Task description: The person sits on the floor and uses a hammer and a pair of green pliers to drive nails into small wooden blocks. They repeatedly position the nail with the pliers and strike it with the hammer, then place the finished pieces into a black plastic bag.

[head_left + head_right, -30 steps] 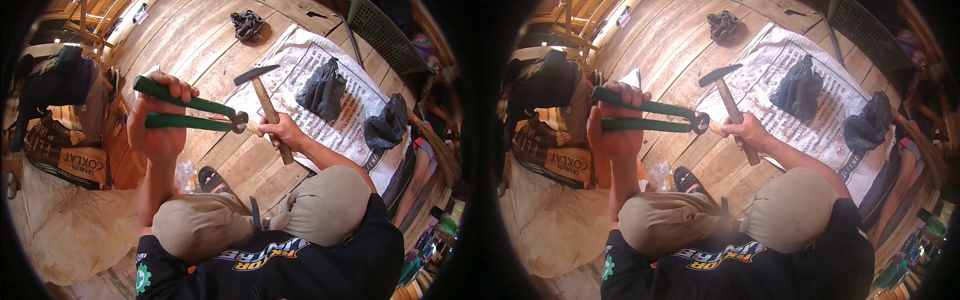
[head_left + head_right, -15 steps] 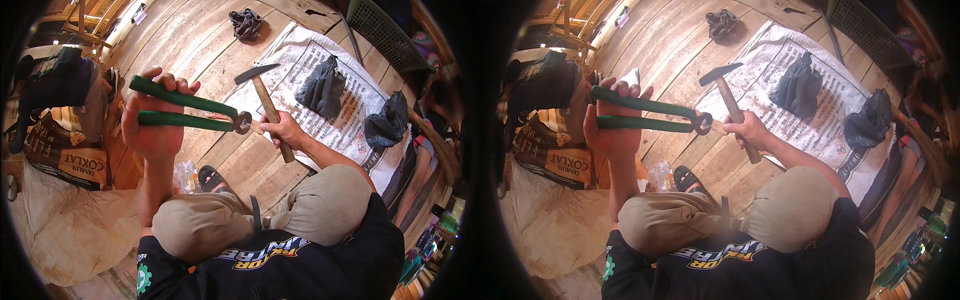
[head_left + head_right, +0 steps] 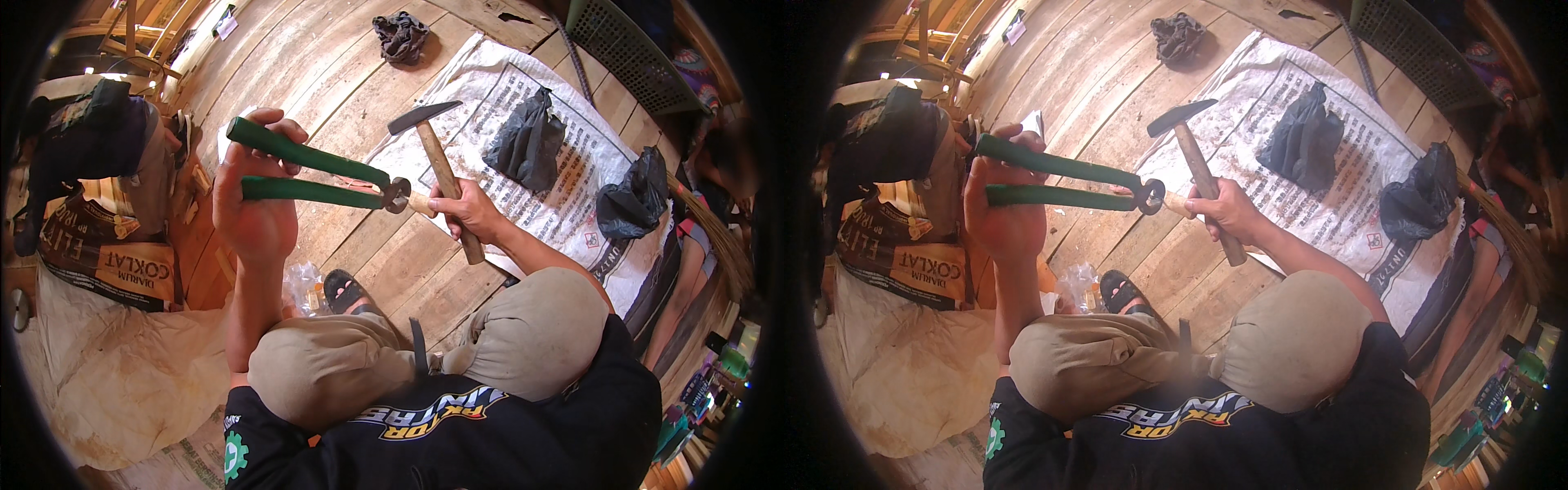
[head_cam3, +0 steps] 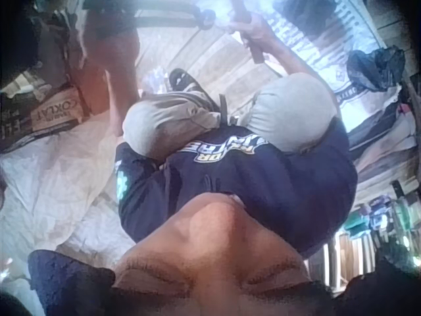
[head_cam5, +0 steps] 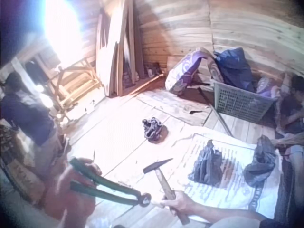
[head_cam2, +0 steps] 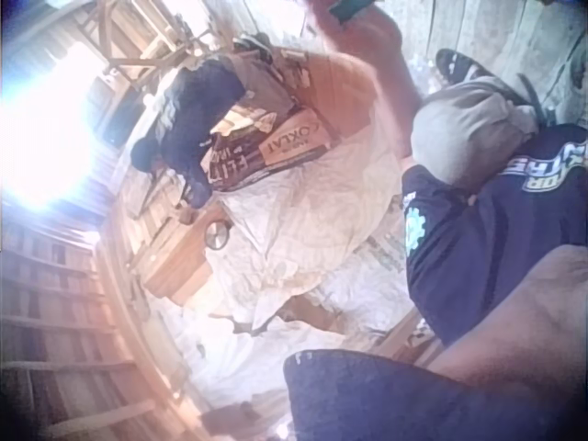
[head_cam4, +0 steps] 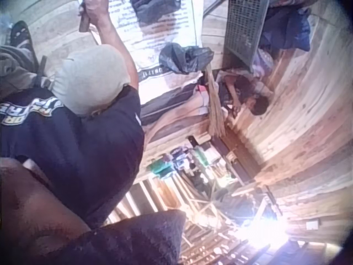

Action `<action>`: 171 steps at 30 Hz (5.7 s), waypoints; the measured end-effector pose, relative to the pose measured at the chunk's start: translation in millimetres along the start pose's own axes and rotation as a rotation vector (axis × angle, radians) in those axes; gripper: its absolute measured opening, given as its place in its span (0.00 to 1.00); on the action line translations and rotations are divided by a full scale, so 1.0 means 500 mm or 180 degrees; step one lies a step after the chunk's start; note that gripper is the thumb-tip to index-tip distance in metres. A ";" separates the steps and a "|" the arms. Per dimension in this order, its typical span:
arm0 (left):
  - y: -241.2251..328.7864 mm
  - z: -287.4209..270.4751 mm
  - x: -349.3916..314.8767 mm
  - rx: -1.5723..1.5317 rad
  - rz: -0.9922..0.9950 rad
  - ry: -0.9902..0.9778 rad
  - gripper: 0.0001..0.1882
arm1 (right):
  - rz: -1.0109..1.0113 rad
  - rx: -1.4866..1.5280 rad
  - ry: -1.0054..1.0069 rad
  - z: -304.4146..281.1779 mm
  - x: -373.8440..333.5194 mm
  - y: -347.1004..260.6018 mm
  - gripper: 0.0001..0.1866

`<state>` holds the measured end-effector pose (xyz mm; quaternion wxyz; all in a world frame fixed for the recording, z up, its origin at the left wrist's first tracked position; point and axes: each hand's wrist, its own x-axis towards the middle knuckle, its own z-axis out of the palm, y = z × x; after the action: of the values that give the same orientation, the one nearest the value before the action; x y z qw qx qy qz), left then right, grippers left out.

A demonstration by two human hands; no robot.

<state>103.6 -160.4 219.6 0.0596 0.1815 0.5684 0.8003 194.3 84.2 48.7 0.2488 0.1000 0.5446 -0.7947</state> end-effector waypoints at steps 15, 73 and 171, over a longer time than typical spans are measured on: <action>0.015 0.006 -0.002 0.0177 -0.0337 0.0328 0.24 | -0.0038 -0.0032 0.0076 0.004 0.003 0.004 0.13; -0.019 -0.020 0.006 -0.0395 0.0119 -0.0259 0.21 | 0.0319 -0.1604 0.0750 -0.011 -0.003 -0.026 0.16; -0.454 -0.801 0.053 0.0925 -0.1652 0.1830 0.13 | 0.1974 -0.4798 -0.0172 -0.076 0.197 0.111 0.29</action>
<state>-89.8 -429.5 -101.2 0.0720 -0.1922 0.6958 0.6883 133.8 75.2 -53.6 0.4710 0.0327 0.8744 -0.1119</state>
